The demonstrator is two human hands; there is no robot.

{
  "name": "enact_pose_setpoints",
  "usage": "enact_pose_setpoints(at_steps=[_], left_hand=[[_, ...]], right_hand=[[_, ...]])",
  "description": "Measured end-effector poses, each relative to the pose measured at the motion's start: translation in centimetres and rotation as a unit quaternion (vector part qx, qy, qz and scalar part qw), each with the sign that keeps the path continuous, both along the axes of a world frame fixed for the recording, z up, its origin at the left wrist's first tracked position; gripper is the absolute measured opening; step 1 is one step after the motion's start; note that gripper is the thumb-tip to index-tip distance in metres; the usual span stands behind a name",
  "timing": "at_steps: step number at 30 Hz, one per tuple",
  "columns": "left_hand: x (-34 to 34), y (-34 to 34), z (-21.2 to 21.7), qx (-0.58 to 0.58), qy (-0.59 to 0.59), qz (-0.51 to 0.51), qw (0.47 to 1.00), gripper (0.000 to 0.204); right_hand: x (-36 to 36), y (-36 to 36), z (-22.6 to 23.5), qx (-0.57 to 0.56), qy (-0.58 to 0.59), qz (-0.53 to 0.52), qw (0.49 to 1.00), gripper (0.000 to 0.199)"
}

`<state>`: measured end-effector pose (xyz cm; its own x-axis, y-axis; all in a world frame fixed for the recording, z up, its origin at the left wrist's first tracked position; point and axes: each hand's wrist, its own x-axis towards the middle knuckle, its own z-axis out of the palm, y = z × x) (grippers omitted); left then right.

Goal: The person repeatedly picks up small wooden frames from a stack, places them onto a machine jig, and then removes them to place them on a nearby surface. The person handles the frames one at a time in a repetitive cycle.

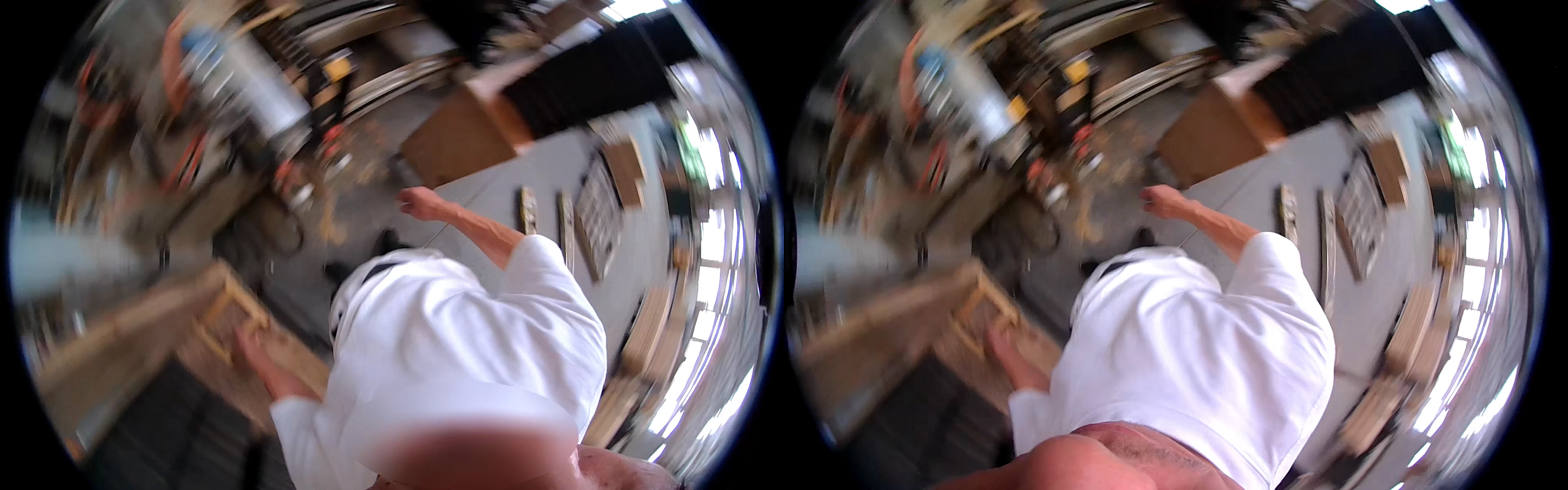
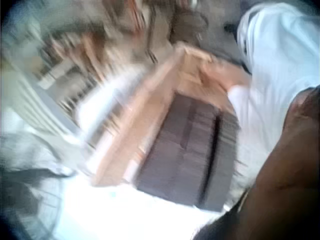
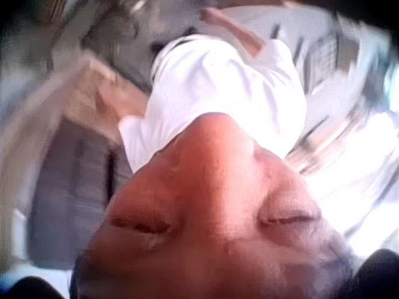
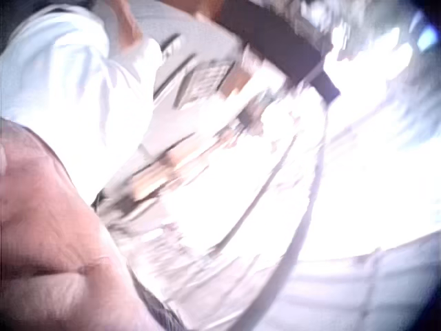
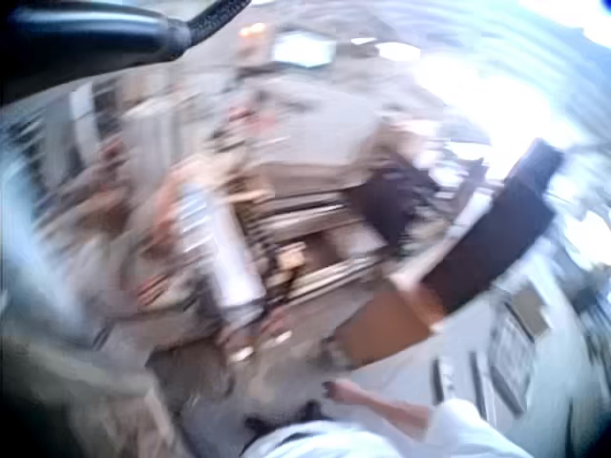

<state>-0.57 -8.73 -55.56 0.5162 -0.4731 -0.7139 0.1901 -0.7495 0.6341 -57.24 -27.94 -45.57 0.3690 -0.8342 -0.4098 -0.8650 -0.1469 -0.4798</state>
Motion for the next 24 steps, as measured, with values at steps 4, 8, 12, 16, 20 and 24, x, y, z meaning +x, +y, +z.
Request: enact_pose_setpoints(at_steps=[4, 8, 12, 16, 20, 24], left_hand=[[-2.4, 1.6, 1.1, 0.037, -0.024, 0.043, 0.998, 0.035], [-2.1, 3.0, 2.3, 0.060, -0.077, 0.067, 0.993, 0.034], [-5.8, 2.8, 5.3, -0.056, -0.193, -0.013, 0.980, 0.028], [-4.9, 3.8, 0.1, -0.012, -0.362, 0.048, 0.931, 0.022], [-14.4, -5.7, -0.9, -0.243, -0.232, 0.242, 0.910, 0.026], [-29.2, -17.2, 8.1, -0.330, -0.033, 0.087, 0.939, 0.016]], right_hand=[[-4.1, -8.6, 17.0, -0.247, 0.002, 0.001, 0.969, 0.034], [-13.5, -13.1, 35.1, -0.464, 0.085, -0.079, 0.878, 0.031], [-22.4, -15.9, 47.1, -0.609, 0.202, -0.142, 0.754, 0.023], [-36.8, -18.8, 49.0, -0.467, 0.266, -0.184, 0.823, 0.025], [-46.3, -19.0, 48.4, -0.390, 0.257, -0.207, 0.860, 0.027], [-47.8, -19.9, 48.5, -0.398, 0.244, -0.198, 0.862, 0.029]])
